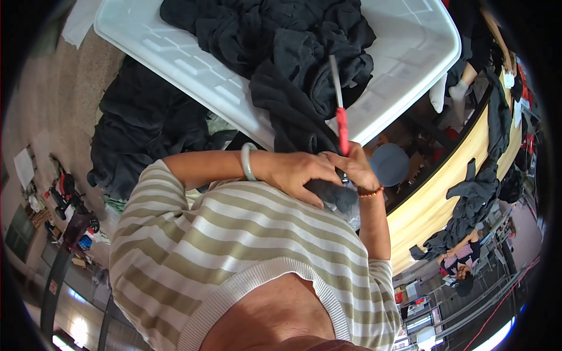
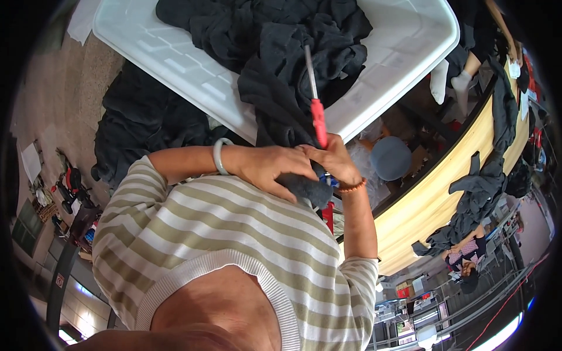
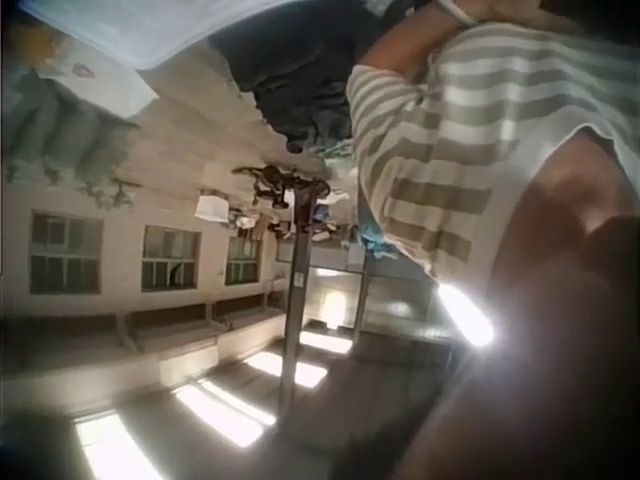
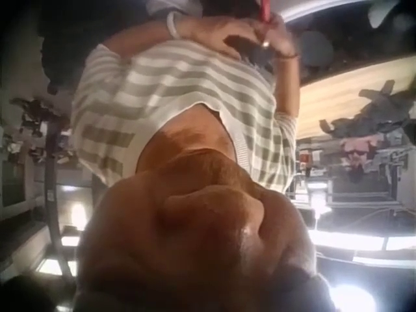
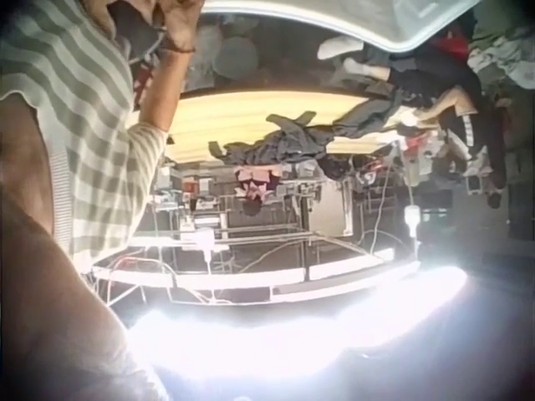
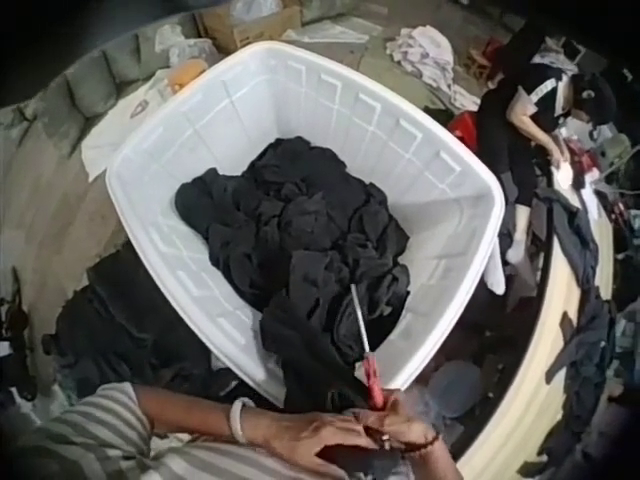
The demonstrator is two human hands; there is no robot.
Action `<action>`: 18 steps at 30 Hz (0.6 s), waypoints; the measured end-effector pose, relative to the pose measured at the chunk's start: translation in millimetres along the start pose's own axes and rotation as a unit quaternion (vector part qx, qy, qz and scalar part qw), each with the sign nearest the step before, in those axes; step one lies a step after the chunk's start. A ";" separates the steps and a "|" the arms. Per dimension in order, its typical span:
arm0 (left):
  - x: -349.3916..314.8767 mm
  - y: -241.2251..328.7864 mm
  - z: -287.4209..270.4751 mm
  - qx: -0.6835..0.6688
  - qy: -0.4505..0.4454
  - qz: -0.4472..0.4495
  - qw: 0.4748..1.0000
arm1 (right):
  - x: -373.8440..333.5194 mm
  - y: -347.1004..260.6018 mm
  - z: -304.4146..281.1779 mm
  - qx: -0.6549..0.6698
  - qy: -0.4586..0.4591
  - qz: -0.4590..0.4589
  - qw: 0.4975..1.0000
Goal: Sorting and inspecting black garments from a large white plastic bin on a factory floor, occasionally using snips to remove excess threads.
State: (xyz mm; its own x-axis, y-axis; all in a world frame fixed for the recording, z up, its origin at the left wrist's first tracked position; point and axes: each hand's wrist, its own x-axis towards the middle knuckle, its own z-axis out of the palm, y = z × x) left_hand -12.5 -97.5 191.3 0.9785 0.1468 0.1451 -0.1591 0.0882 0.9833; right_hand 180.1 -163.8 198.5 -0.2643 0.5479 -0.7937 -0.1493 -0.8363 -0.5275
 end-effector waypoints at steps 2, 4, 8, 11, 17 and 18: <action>-5.5 -5.7 -13.5 -0.075 0.050 -0.002 0.996 | -23.0 16.5 -19.6 -0.050 0.062 -0.117 0.990; -11.5 -20.5 -24.3 -0.124 0.191 -0.114 0.967 | -52.9 29.8 -41.2 -0.041 0.084 -0.182 0.979; -13.4 -94.0 -58.0 0.412 0.251 -0.181 0.857 | -135.1 14.0 -34.8 -0.049 0.174 -0.259 0.949; -5.5 -127.8 -55.1 0.448 0.152 -0.305 0.827 | -210.9 97.3 -116.0 -0.174 0.258 -0.332 0.890; 20.7 -64.5 -55.7 0.439 0.180 -0.137 0.870 | -286.4 107.5 -118.0 -0.179 0.277 -0.333 0.883; 19.7 -43.2 -60.9 0.389 0.204 -0.094 0.894 | -288.4 114.7 -128.6 -0.211 0.322 -0.347 0.855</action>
State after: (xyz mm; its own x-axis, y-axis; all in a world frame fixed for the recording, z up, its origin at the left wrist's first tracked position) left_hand 5.7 -38.4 144.9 0.8242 0.5614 0.0736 0.2972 -0.5396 0.7877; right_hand 361.7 -415.0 328.0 0.3484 0.9206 -0.1764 0.3352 -0.2981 -0.8938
